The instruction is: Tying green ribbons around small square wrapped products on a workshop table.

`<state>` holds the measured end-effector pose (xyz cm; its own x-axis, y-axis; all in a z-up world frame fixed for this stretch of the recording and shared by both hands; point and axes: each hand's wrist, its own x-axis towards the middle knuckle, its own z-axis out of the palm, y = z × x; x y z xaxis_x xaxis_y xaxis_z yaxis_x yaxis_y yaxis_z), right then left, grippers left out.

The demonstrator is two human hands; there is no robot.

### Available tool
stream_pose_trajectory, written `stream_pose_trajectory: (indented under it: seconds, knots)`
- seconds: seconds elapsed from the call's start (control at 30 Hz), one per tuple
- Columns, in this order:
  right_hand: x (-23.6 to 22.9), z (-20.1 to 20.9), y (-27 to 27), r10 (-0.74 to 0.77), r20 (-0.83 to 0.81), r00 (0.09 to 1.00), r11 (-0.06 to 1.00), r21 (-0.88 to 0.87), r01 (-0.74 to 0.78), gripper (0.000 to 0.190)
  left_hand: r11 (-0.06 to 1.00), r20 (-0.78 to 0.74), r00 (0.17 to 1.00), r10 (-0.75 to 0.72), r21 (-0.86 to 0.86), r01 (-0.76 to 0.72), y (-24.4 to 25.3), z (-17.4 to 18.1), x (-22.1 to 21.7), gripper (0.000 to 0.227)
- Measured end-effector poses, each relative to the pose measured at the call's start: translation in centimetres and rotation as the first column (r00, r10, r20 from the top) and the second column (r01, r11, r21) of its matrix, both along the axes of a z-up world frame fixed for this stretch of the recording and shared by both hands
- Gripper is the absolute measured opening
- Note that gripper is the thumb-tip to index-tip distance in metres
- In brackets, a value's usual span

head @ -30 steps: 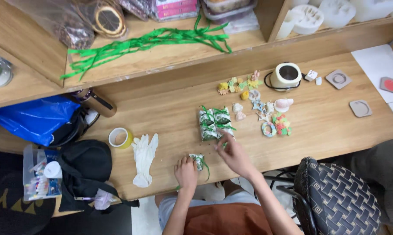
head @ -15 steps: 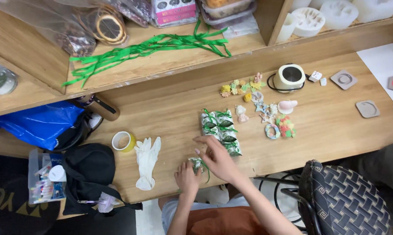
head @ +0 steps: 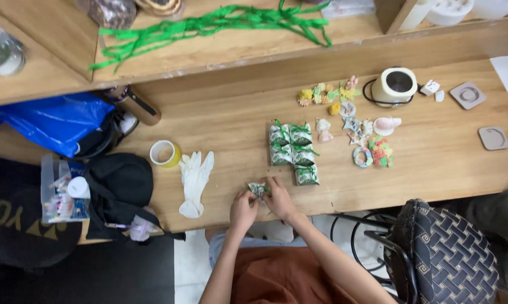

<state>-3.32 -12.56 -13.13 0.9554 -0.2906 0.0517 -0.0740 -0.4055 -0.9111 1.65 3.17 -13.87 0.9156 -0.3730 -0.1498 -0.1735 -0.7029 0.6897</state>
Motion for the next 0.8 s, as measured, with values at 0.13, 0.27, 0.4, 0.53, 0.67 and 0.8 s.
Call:
stream_pose_trajectory:
  seconds: [0.13,0.27,0.4,0.53,0.67,0.8]
  knots:
    - [-0.9,-0.1,-0.1,0.030,-0.088,0.996,0.979,-0.196,-0.047,0.030,0.985,-0.017,0.999,-0.039,-0.167,0.036,0.6,-2.4,-0.6,0.013]
    - [0.2,2.3,-0.6,0.021,-0.141,0.990,0.986,-0.159,-0.044,0.015,0.933,-0.067,0.997,0.031,-0.356,-0.052,1.2,-4.0,-0.2,0.015]
    - [-0.2,2.5,-0.8,-0.011,-0.189,0.982,0.987,-0.157,-0.019,0.008,0.909,-0.197,0.979,0.057,-0.394,-0.133,1.9,-4.7,-0.3,0.016]
    - [-0.4,2.7,-1.1,-0.006,-0.103,0.995,0.944,-0.329,-0.028,0.006,0.917,-0.166,0.983,0.074,-0.376,-0.132,1.8,-5.5,-0.3,0.016]
    - [-0.4,2.1,-1.3,0.021,-0.109,0.994,0.961,-0.272,-0.050,0.011,0.912,-0.282,0.944,0.170,-0.318,-0.259,1.8,-3.9,-0.5,0.021]
    - [-0.4,1.6,-2.7,0.037,-0.229,0.973,0.994,-0.089,-0.059,0.019,0.872,-0.227,0.970,0.083,-0.455,-0.181,2.6,-3.8,0.3,0.028]
